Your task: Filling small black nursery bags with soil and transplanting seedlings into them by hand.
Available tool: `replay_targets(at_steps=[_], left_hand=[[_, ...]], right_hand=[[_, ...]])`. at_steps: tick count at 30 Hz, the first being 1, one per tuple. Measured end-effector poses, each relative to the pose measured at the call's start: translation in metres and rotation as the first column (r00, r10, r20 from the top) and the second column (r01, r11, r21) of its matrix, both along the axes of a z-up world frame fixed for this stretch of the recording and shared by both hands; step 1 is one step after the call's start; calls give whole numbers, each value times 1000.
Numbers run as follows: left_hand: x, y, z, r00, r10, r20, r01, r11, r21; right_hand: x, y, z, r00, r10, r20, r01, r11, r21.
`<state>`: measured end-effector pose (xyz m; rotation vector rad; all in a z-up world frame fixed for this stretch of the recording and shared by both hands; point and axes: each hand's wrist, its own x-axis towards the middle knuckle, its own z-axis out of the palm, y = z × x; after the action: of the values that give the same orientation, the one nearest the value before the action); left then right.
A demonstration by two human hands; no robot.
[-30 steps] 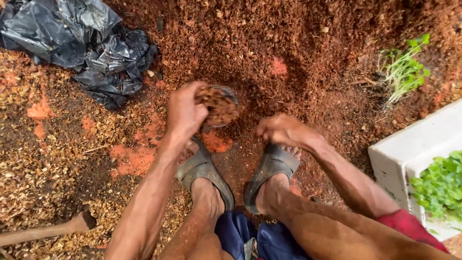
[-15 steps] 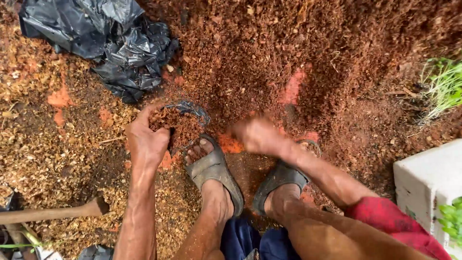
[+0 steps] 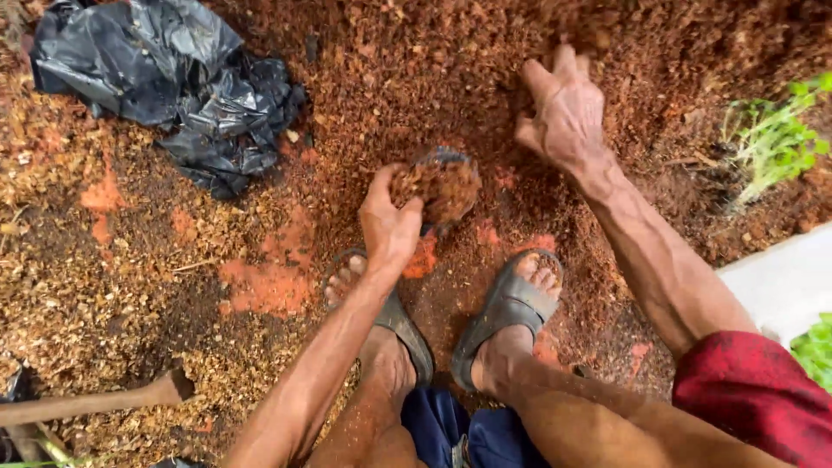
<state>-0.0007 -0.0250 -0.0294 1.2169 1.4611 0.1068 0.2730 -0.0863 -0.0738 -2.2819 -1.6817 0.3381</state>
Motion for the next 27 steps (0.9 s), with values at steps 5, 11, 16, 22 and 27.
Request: replay_targets(at_steps=[5,11,16,22,27], left_hand=[[28,-3,4,999,-38,-38,35,995,-88],[32,-7,33,997,-38,68,40,999,-24],[20,10,38,931,-317,179,242,906,348],[24,35,-53,871,-423,248,258,825,502],[28,48,16,871,-454,189,364,854,372]], right_hand=[[-23,6,112,540,-370,-756,200,929,-312],[-56,-26,91,714,-251,-654,-168,845,-508],[-76,-30,56,978,-11,-209,-36,974,-221],[-104,-34,29,782,-225,-582,159,974,-164],[-95,-20,111,859,-60,-509,-41,982,-185]])
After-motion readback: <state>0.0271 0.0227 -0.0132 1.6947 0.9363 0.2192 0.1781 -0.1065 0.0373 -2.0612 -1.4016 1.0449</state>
